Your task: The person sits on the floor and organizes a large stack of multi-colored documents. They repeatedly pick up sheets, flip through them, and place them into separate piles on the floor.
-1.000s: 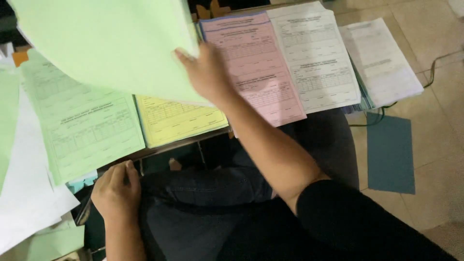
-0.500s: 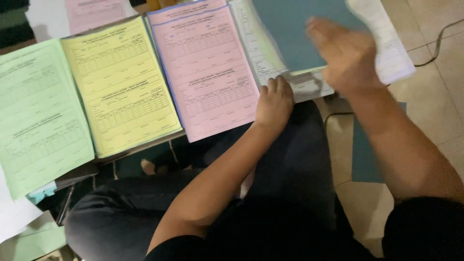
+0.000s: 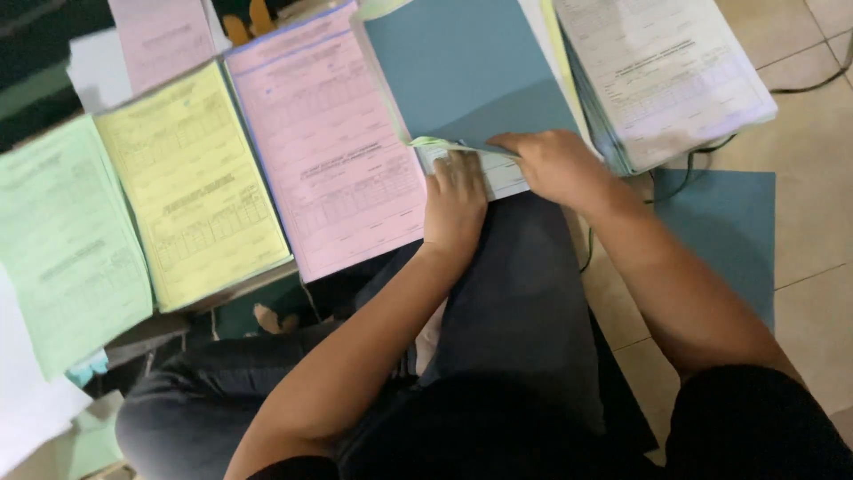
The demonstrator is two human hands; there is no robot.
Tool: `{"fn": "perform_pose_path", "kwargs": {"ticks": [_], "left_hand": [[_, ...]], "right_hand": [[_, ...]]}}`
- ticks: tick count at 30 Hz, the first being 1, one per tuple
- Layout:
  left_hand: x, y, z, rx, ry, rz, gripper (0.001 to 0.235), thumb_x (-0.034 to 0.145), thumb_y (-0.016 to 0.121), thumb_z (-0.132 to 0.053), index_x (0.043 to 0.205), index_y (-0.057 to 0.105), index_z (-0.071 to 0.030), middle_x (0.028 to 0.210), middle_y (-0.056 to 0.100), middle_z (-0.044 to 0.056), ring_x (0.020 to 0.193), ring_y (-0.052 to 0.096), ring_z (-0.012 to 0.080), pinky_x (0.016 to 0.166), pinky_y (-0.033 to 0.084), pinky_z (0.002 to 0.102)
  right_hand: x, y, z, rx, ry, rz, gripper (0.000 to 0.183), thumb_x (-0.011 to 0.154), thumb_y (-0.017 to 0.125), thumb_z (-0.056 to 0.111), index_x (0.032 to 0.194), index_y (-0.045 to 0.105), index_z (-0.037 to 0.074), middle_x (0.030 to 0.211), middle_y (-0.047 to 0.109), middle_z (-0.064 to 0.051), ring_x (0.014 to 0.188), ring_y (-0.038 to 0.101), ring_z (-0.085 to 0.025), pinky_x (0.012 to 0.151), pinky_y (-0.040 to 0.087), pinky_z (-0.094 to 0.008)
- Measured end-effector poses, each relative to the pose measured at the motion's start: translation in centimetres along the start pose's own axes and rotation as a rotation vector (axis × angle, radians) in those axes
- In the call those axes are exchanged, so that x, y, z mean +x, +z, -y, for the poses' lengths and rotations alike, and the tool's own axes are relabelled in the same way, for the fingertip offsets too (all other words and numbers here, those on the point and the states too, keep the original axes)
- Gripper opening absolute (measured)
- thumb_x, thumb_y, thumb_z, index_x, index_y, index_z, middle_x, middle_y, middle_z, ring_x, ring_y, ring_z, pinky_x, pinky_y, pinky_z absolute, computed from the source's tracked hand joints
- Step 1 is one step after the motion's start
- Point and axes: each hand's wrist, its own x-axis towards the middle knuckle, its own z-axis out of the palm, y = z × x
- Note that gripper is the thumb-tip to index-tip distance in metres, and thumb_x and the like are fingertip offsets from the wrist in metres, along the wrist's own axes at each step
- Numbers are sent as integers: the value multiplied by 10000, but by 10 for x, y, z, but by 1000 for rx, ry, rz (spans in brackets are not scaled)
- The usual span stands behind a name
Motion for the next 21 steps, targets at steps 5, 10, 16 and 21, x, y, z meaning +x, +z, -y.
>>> {"fn": "perform_pose_path", "kwargs": {"ticks": [5,10,16,21], "left_hand": [[8,13,-14,265,-13,-118,336,981,548,-8,1284,659,88,1241,650,388,1069,676,527,763,545,508],[31,22,-16,285,-112,-139,326,915,537,94,1195,704,99,1140,692,383,976,711,521,718,563,526],[49,40,-6,117,-167,-108,370,753,540,95,1071,727,114,1027,696,392,807,694,563,538,474,530],[43,23,12,-62,-3,394,559,910,602,-143,1393,529,127,1365,527,443,1156,634,552,928,578,511]], "right_hand": [[3,10,-19,-37,33,29,391,1040,455,79,1361,679,91,1171,740,-216,980,714,-432,749,605,-521],[21,12,-31,-50,-3,53,369,1049,453,96,1332,688,59,1167,742,-221,958,725,-430,704,612,-508],[54,13,-50,-19,111,86,406,1071,538,305,1024,725,-52,905,727,-290,860,696,-485,701,570,-574],[51,3,-36,-22,117,107,336,992,565,86,1296,704,50,880,753,-214,612,681,-362,597,532,-462]]}}
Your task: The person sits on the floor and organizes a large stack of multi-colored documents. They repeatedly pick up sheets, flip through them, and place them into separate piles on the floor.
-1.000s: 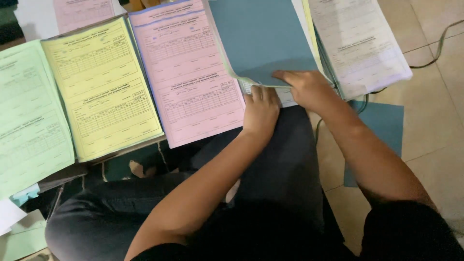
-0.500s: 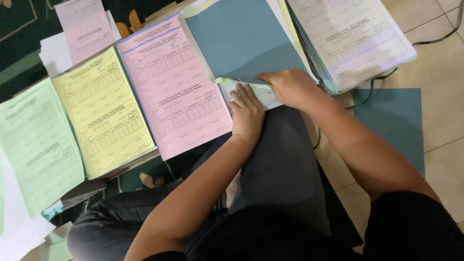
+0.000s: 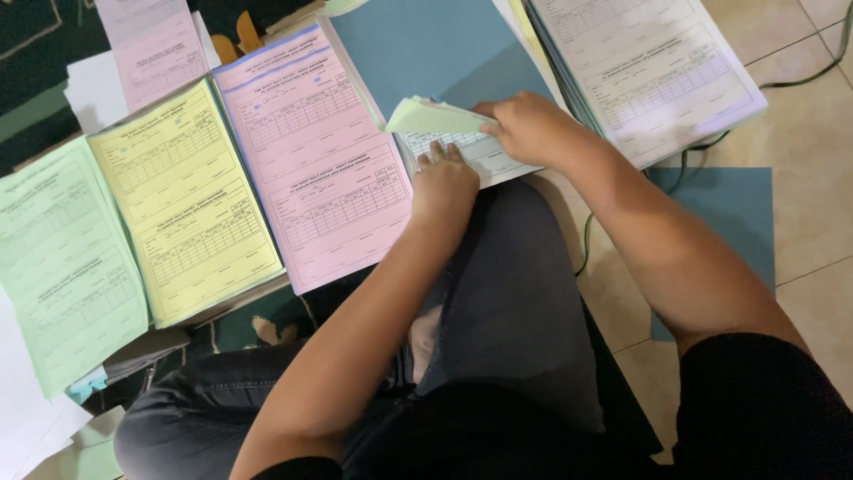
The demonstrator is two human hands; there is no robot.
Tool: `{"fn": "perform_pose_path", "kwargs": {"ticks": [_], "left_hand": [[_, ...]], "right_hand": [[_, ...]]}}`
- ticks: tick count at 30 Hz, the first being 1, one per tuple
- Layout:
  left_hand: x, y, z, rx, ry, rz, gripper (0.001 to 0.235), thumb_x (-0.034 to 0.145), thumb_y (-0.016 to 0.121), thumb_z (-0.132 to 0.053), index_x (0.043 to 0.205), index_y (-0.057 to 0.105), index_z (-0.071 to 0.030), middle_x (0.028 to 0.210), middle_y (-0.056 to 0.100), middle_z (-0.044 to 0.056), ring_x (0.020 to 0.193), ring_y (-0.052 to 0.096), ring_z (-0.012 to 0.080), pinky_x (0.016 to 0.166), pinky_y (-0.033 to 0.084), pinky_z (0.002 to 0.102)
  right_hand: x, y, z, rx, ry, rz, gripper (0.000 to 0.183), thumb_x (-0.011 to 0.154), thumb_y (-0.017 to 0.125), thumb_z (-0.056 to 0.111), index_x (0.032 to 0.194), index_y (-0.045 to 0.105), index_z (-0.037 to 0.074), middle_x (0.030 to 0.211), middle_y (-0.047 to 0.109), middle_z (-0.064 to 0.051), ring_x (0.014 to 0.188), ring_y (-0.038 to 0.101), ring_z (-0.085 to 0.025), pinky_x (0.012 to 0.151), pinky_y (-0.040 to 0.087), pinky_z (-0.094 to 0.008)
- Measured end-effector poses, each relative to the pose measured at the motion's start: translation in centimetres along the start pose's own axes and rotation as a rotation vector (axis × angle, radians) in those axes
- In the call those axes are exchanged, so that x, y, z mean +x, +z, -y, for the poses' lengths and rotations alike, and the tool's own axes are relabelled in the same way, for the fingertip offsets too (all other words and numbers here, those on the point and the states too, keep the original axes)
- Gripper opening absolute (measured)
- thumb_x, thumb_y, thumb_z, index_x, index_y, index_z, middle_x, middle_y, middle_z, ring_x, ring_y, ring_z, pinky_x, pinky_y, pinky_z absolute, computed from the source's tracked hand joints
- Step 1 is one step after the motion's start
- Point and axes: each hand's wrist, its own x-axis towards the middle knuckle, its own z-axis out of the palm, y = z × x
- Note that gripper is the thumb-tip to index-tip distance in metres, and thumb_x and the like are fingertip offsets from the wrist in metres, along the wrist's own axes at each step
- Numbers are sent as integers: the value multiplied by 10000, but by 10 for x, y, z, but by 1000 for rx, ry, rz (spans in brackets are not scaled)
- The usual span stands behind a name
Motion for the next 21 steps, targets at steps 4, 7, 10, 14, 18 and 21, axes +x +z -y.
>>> {"fn": "perform_pose_path", "kwargs": {"ticks": [4,7,10,14,18,21], "left_hand": [[-1,-11,24,-163,85,-10,536,764,835,-316,1151,734,41,1165,661,382,903,726,532,630,616,553],[-9,-44,38,-231,157,40,447,704,893,-303,981,778,29,952,740,280,812,753,469,624,616,545],[-16,-60,44,-216,177,-16,171,720,853,-102,852,781,-20,753,721,170,717,755,405,587,612,471],[-10,-49,45,-245,160,-16,76,734,808,-106,761,758,-56,666,698,120,679,755,383,563,607,475],[-21,-55,31,-185,177,-100,58,758,764,-105,815,755,-107,686,713,79,670,759,342,549,610,457],[-27,-48,13,-211,139,-85,79,733,813,-122,778,751,-104,674,710,89,668,750,332,558,605,442]], "right_hand": [[-19,-24,30,-3,14,96,355,1099,479,204,1242,690,-44,986,734,-298,885,715,-463,681,595,-530],[-23,-28,33,-10,5,80,344,1054,459,70,1308,666,-35,1071,730,-301,943,710,-474,713,610,-536],[-30,-32,36,30,14,84,324,1049,479,50,1293,660,-63,1099,721,-314,973,705,-480,715,611,-543],[-36,-34,38,27,17,82,322,1042,495,43,1305,662,-41,1119,727,-291,984,710,-459,734,619,-535],[-40,-22,23,-30,-7,61,340,1033,478,38,1322,654,15,1065,745,-270,969,707,-472,727,616,-564],[-45,-28,25,-23,-21,21,339,1025,498,40,1324,660,35,1025,753,-248,927,720,-457,707,616,-543]]}}
